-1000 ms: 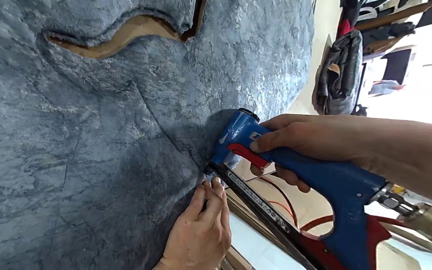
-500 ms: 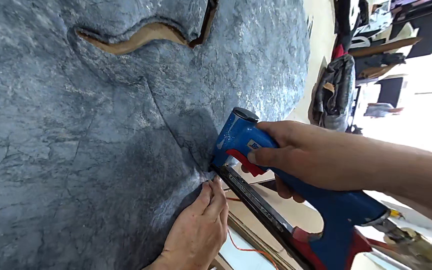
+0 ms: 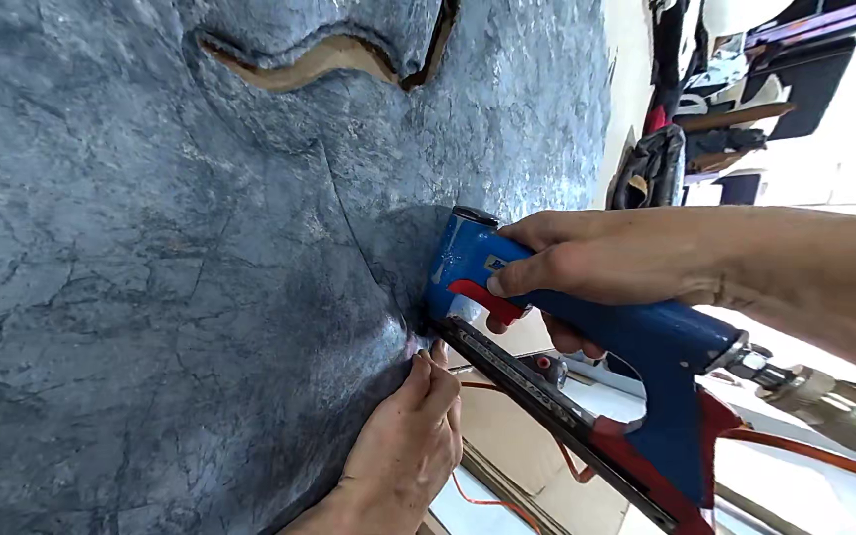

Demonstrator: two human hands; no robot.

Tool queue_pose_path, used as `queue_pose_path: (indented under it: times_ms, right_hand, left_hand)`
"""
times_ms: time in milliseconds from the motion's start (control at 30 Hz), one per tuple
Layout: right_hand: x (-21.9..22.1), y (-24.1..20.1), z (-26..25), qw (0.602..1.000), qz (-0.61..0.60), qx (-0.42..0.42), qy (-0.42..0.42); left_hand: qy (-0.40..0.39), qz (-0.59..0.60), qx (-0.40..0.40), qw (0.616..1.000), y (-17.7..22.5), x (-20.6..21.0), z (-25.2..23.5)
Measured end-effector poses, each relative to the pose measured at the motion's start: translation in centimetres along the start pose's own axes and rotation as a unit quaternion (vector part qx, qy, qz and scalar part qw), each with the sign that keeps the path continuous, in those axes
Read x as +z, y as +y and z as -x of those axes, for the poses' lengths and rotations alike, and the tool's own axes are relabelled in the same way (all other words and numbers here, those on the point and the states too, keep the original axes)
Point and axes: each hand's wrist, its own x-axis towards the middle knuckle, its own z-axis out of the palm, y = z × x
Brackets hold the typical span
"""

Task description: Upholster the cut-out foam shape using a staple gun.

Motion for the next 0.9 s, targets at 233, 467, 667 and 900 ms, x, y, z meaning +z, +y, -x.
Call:
queue_pose_path:
  times_ms: [233, 467, 667, 900]
  right_hand:
    - [0.4, 0.0, 0.2, 0.998, -0.023, 0.034, 0.042]
    - [0.5, 1.5, 1.2, 0.999, -0.027, -0.024, 0.037]
    - [0.2, 15.1, 8.7, 0.949, -0.119, -0.12, 0.267]
    - [-1.2, 32.7, -4.6, 0.857, 0.004, -0.157, 0.491]
  left_hand:
    - [-0.015, 0.005, -0.002, 1.0, 0.0, -0.2, 0.1]
    - [0.008, 0.028, 0.0, 1.0, -0.1, 0.0, 0.2]
    - [0.025, 0.099, -0.003, 0.995, -1.1, -0.3, 0.7]
    - [0.028, -0.056, -0.122, 0.991, 0.7, 0.3, -1.9]
